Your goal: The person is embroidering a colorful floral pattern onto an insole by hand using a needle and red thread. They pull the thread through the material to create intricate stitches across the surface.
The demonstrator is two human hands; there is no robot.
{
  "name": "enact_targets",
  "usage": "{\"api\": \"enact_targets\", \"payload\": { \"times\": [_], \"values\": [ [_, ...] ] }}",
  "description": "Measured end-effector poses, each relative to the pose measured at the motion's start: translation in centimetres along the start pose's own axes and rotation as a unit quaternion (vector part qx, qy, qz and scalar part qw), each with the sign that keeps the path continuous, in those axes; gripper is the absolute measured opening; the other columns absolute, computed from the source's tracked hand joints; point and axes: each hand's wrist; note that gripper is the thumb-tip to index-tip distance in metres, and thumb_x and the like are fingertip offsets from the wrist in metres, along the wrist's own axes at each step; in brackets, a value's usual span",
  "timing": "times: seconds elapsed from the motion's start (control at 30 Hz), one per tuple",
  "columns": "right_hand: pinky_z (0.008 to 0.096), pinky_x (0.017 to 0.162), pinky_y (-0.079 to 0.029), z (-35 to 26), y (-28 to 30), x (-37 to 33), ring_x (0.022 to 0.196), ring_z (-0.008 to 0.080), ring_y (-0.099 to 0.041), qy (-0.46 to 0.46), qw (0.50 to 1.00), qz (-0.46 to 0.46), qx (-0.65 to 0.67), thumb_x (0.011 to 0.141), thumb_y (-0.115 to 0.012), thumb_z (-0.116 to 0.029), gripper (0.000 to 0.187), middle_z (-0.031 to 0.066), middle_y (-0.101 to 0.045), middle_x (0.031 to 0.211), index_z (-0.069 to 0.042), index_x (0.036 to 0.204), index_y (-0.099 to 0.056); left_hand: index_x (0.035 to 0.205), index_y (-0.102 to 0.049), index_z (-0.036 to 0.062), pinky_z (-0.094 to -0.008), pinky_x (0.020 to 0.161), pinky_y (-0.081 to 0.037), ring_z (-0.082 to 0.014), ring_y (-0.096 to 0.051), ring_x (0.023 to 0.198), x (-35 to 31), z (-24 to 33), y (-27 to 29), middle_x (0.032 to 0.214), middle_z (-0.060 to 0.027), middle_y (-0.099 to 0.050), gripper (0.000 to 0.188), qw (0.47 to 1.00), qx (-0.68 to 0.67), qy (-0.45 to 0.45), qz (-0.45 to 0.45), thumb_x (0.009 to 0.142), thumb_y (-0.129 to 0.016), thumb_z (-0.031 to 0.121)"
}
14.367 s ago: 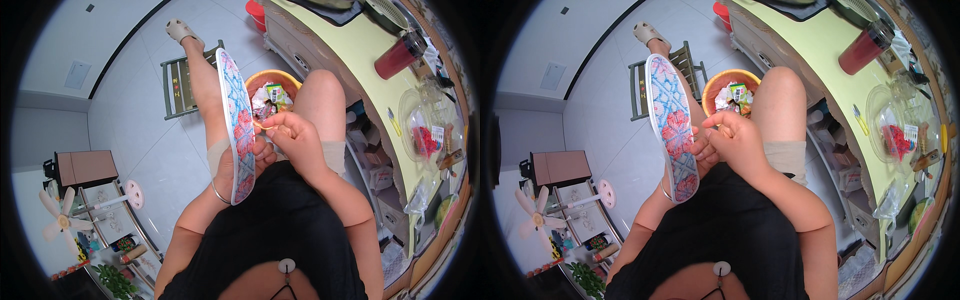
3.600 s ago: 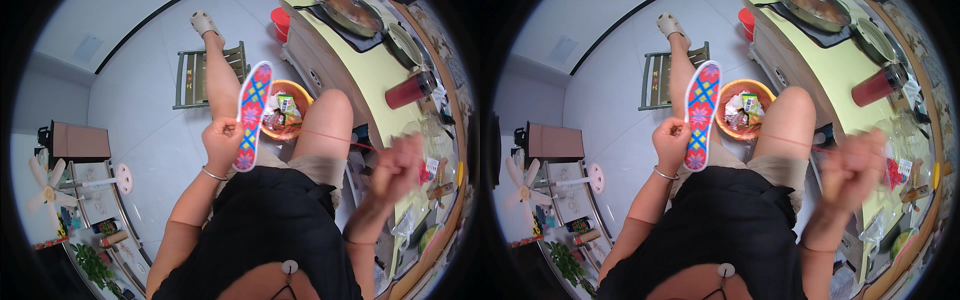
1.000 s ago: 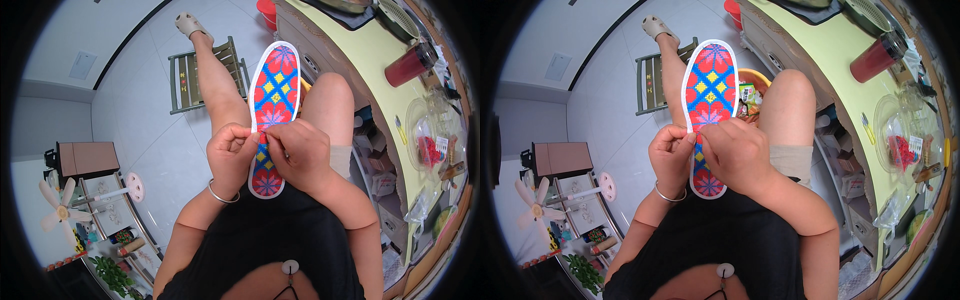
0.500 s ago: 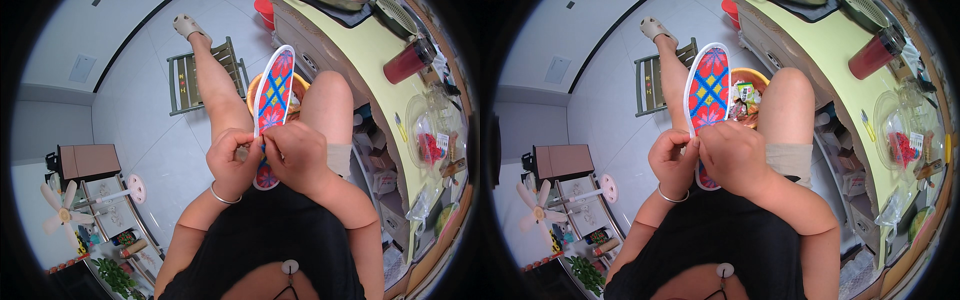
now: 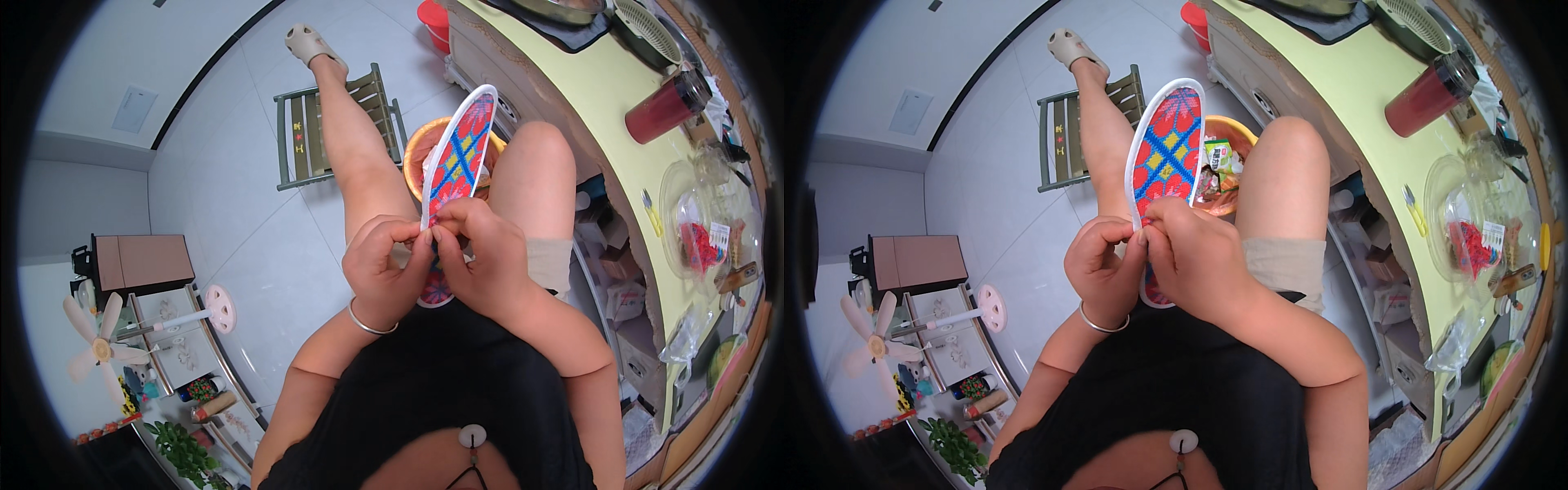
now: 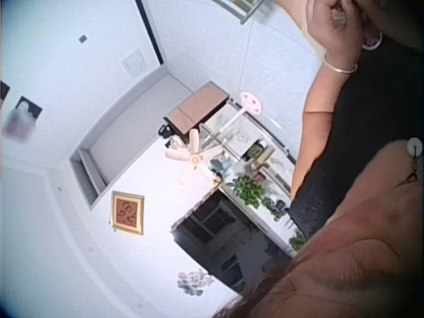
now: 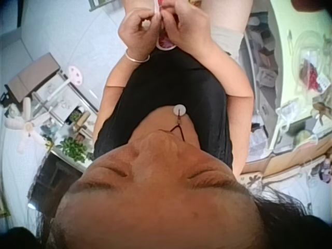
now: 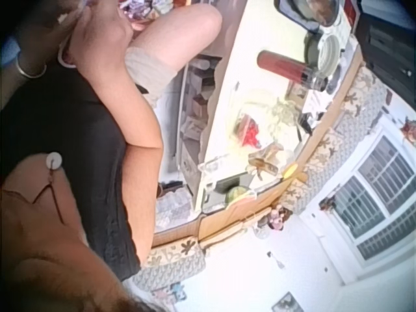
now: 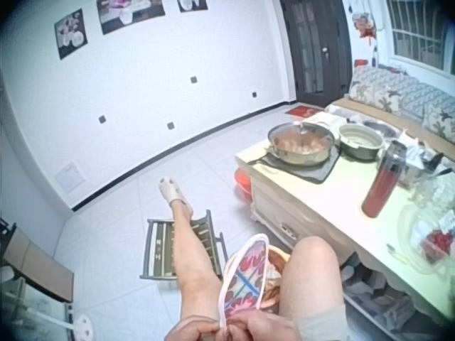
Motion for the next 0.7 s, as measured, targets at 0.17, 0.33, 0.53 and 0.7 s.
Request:
{"api": "enact_targets", "payload": {
  "times": [0.17, 0.33, 0.53, 0.7],
  "values": [
    [0.0343, 0.054, -0.047, 0.8, 0.2, -0.2, 0.059, 0.0269, -0.060, 0.059, 0.998, 0.023, -0.024, 0.072, -0.066, -0.001, 0.013, 0.0096, -0.059, 0.066, -0.004, 0.080, -0.056, 0.082, -0.057, -0.0030, -0.0223, 0.063, -0.043, -0.0136, -0.055, 0.070, 0.0, 0.3, 0.0, 0.079, -0.0088, -0.059, 0.013, 1.000, -0.017, -0.013, 0.001, 0.073, -0.065, -0.009],
    [0.0292, 0.066, -0.048, 0.0, 1.7, 0.9, 0.072, 0.0221, -0.062, 0.088, 0.991, 0.072, -0.064, 0.075, -0.066, -0.002, 0.010, 0.0109, -0.062, 0.083, -0.003, 0.083, -0.060, 0.082, -0.057, -0.0016, -0.0247, 0.062, -0.047, -0.0159, -0.058, 0.066, 0.5, 0.2, 0.6, 0.075, -0.0091, -0.060, 0.012, 0.998, -0.048, 0.043, 0.017, 0.075, -0.066, -0.004],
    [0.0246, 0.076, -0.049, 1.8, 2.0, 0.6, 0.087, 0.0129, -0.060, -0.337, 0.831, 0.025, 0.442, 0.084, -0.059, -0.002, 0.014, 0.0068, -0.062, 0.100, 0.001, 0.098, -0.061, 0.089, -0.056, -0.0040, -0.0229, 0.075, -0.046, -0.0095, -0.055, 0.080, 1.1, 0.5, 1.6, 0.087, -0.0064, -0.061, 0.008, 0.867, -0.415, 0.268, -0.060, 0.083, -0.060, 0.000],
    [0.0341, 0.077, -0.055, 1.3, 0.6, -0.4, 0.089, 0.0220, -0.063, -0.391, 0.681, 0.024, 0.619, 0.080, -0.066, -0.007, 0.039, 0.0134, -0.062, 0.103, 0.001, 0.114, -0.051, 0.095, -0.059, -0.0059, -0.0220, 0.076, -0.047, -0.0102, -0.058, 0.084, 0.8, 1.1, 1.3, 0.092, -0.0077, -0.063, 0.013, 0.853, -0.415, 0.298, -0.108, 0.084, -0.060, 0.002]
  ]
}}
Point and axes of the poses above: each hand's wrist, its own x-axis towards the middle knuckle, its own y-axis out of the back of the hand, z = x × y
